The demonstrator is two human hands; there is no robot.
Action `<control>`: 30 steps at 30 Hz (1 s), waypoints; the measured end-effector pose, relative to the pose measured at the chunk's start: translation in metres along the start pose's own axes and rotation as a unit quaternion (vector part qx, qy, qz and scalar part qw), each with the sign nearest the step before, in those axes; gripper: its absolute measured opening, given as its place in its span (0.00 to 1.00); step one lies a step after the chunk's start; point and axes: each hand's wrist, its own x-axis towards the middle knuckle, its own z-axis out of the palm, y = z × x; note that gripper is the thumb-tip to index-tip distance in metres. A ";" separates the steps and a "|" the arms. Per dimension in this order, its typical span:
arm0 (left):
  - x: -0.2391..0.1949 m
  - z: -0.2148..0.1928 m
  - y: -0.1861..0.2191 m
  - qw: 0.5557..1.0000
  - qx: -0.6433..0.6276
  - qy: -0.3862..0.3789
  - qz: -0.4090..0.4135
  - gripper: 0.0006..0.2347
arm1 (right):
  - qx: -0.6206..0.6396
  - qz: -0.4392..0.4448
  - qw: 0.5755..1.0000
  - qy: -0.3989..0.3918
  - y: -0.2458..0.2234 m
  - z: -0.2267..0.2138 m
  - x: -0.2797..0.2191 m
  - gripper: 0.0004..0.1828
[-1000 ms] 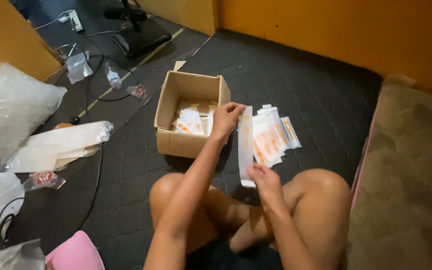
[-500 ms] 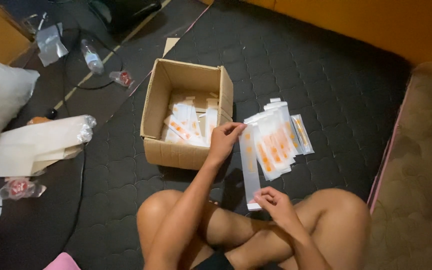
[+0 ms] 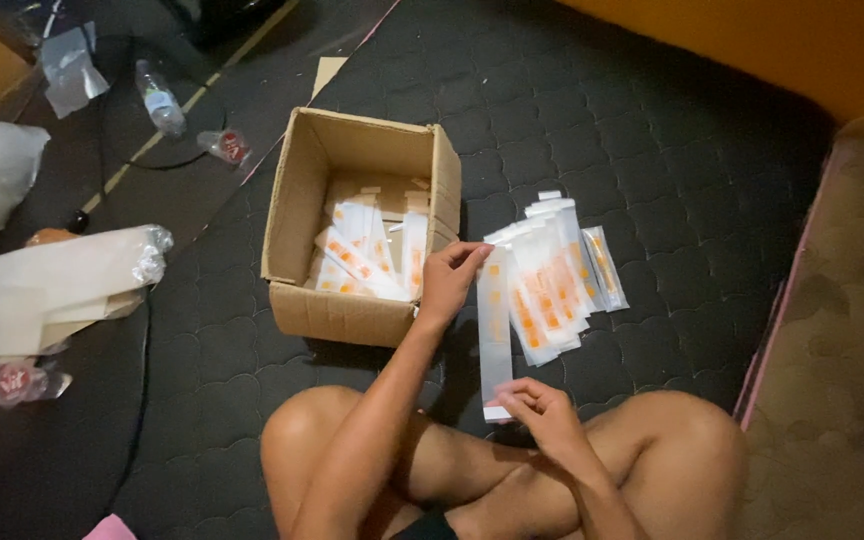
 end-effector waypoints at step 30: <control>-0.060 0.006 0.072 0.998 0.037 -0.042 -0.019 0.05 | 0.099 -0.150 0.983 0.043 -0.156 0.024 0.022 0.22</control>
